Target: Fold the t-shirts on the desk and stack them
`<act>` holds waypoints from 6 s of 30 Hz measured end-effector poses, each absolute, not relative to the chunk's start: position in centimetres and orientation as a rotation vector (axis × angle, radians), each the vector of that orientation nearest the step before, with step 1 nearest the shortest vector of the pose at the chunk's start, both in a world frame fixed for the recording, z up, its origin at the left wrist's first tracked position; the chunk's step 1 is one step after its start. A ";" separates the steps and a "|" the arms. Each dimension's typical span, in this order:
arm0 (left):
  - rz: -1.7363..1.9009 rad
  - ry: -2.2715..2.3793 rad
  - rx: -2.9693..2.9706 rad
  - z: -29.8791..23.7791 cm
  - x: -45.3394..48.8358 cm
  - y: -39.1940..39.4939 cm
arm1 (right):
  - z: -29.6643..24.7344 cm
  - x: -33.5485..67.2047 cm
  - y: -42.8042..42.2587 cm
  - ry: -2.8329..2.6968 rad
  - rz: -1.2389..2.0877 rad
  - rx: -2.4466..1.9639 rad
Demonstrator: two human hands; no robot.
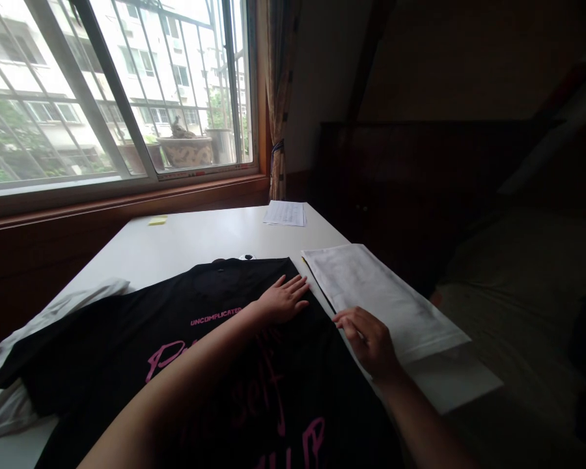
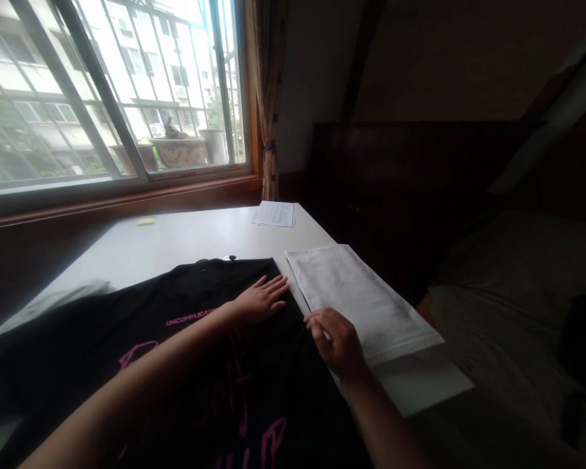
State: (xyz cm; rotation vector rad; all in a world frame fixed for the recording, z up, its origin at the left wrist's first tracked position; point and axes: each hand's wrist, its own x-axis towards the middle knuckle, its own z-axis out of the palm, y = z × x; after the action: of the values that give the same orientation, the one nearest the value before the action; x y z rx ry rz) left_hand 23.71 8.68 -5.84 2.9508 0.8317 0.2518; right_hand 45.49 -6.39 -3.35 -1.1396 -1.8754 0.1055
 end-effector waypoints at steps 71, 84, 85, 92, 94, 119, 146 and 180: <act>0.106 2.241 2.173 -5.9 -5.1 6.3 | -6.6 27.8 12.7 -2.490 0.258 -1.645; 0.073 2.200 2.131 -5.8 -6.1 8.4 | -6.8 29.4 13.3 -2.442 0.242 -1.717; 0.080 2.198 2.135 -5.8 -6.1 8.4 | -6.7 29.4 13.3 -2.442 0.245 -1.718; 0.078 2.201 2.155 -5.7 -7.1 7.8 | -6.7 29.8 13.3 -2.415 0.242 -1.741; 0.066 2.213 2.141 -5.7 -7.7 7.9 | -6.7 29.9 13.4 -2.415 0.249 -1.746; 0.072 2.318 2.235 -5.3 -6.3 7.6 | -6.9 29.9 13.4 -2.418 0.203 -1.773; 0.161 2.186 2.177 -5.2 -8.2 7.2 | -6.7 29.9 13.4 -2.420 0.221 -1.785; 0.735 2.802 1.764 5.5 -17.3 -4.5 | -6.7 30.0 13.2 -2.400 0.183 -1.755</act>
State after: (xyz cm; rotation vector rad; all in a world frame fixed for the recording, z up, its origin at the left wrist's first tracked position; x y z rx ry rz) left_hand -17.27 -4.52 5.49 1.7636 2.8016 0.7352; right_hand 29.96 13.21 -6.69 -1.7545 -2.4003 0.1834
